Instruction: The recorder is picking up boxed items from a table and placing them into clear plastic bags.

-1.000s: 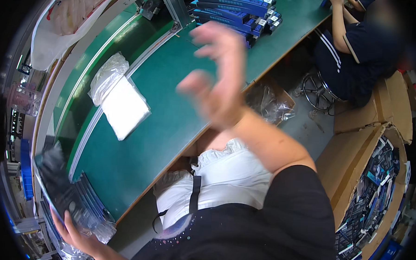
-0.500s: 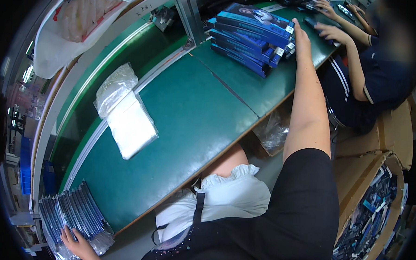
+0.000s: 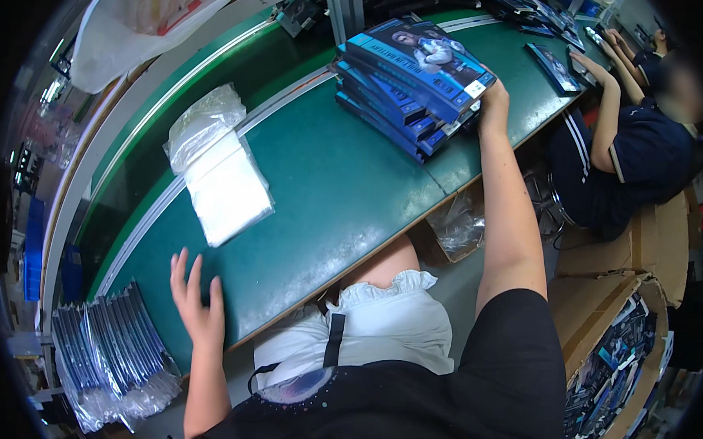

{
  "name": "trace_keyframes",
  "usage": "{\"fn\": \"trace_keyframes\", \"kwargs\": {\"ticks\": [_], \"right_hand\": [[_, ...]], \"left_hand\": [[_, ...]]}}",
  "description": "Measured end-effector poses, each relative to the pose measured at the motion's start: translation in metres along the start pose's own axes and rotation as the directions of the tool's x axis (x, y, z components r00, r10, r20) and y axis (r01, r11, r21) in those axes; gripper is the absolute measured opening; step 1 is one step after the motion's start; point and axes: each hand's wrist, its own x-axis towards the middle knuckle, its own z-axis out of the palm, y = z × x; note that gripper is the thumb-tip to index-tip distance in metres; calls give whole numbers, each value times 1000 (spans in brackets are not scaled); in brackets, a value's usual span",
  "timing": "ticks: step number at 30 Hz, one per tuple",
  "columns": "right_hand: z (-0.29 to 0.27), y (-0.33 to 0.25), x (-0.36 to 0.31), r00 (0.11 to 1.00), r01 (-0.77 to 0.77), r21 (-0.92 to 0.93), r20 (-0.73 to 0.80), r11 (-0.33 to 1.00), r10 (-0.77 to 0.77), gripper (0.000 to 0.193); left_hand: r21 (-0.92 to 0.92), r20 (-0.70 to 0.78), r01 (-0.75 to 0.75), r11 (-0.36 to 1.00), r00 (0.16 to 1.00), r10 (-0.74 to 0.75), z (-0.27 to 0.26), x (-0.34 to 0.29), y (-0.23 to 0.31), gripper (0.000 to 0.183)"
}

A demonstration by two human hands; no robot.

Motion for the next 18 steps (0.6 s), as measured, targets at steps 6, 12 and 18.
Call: {"fn": "trace_keyframes", "kwargs": {"ticks": [6, 12, 18], "right_hand": [[36, -19, -65, 999, -40, -97, -39, 994, 37, 45], [53, -81, -94, 997, 24, -202, 71, 979, -10, 60], [99, -164, -113, 664, 741, -573, 546, 350, -512, 76]], "left_hand": [[-43, 4, -256, 966, 967, 256, 29, 48, -5, 32], [-144, -62, -275, 951, 961, 268, 38, 61, -14, 20], [-222, -105, -269, 937, 962, 251, 36, 59, -10, 15]]}}
